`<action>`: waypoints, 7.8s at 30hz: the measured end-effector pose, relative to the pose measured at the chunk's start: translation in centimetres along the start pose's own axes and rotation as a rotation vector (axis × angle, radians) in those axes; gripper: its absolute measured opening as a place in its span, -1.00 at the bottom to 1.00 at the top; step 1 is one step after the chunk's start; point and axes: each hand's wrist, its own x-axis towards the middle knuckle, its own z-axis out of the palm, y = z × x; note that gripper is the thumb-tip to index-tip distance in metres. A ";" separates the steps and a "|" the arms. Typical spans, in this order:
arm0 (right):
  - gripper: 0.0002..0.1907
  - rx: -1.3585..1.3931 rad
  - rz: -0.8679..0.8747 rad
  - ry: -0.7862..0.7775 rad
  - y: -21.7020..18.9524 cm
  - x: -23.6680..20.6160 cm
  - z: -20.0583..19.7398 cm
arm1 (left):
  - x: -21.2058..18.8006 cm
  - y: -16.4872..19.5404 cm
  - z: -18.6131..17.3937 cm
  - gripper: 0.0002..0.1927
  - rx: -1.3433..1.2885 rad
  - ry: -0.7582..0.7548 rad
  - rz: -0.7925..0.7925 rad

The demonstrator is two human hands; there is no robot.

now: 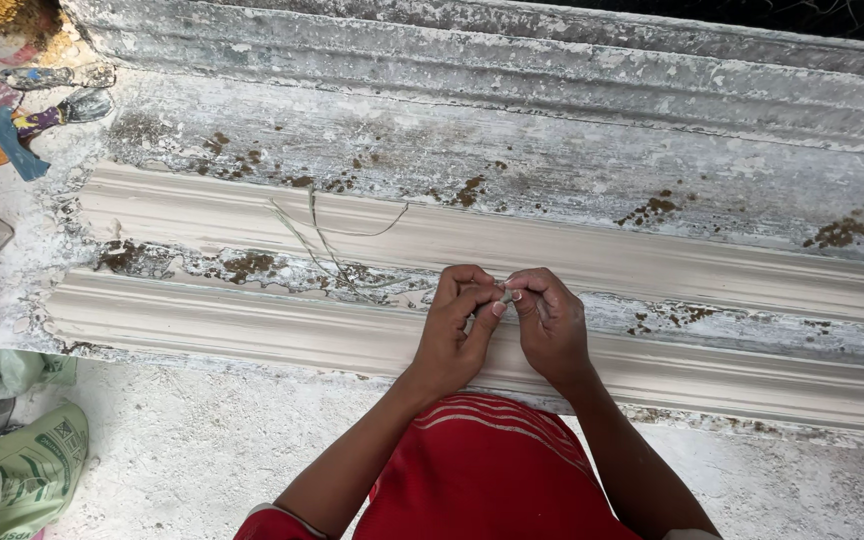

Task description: The person ties a green string around a white decorative molding piece on a workbench, then scrapes dried material from the bench surface with a small metal tool.

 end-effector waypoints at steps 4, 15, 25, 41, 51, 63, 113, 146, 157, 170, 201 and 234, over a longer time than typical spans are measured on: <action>-0.92 0.280 0.034 -0.058 0.3 0.1 -0.3 | 0.3 -0.5 -0.8 -0.87 -0.112 -0.132 -0.055; -0.85 0.163 -0.059 0.049 0.1 0.2 0.4 | 1.1 -1.4 1.2 -0.80 -0.450 0.088 -0.263; -0.91 0.255 0.039 0.081 1.7 -0.5 0.7 | 1.8 0.8 0.4 -0.79 0.026 -0.041 -0.282; -0.94 0.096 -0.119 0.119 -0.8 1.5 -1.4 | 2.9 2.3 1.1 -0.84 0.224 0.053 0.081; -0.94 0.020 -0.176 0.187 -2.9 2.4 -4.2 | 4.9 4.3 1.6 -0.78 0.080 -0.087 -0.126; -0.90 0.227 -0.118 0.261 -1.1 -0.3 -5.1 | 2.9 3.0 3.4 -0.77 0.082 -0.049 0.115; -0.85 0.989 0.122 0.128 -3.7 1.1 12.6 | -0.6 2.8 -16.4 -0.77 -0.505 -0.435 -0.157; -0.85 0.546 0.053 -0.082 -2.8 1.4 16.3 | 0.9 0.6 -18.8 -0.81 -0.393 0.080 -0.496; -0.88 0.978 0.251 -0.003 -3.4 2.2 15.5 | -1.4 4.3 -19.7 -0.93 -0.207 -0.489 -0.064; -0.87 0.314 -0.004 -0.239 -3.5 -1.2 17.9 | 1.7 -3.9 -18.4 -0.85 0.101 0.366 -0.048; -0.85 -0.020 0.645 -0.180 2.1 0.1 14.0 | -1.5 -13.6 -19.5 -0.71 0.154 -0.222 -0.411; -0.42 1.245 0.997 -0.146 1.7 1.3 18.0 | -3.5 -3.4 -15.3 -0.85 0.253 -0.272 0.228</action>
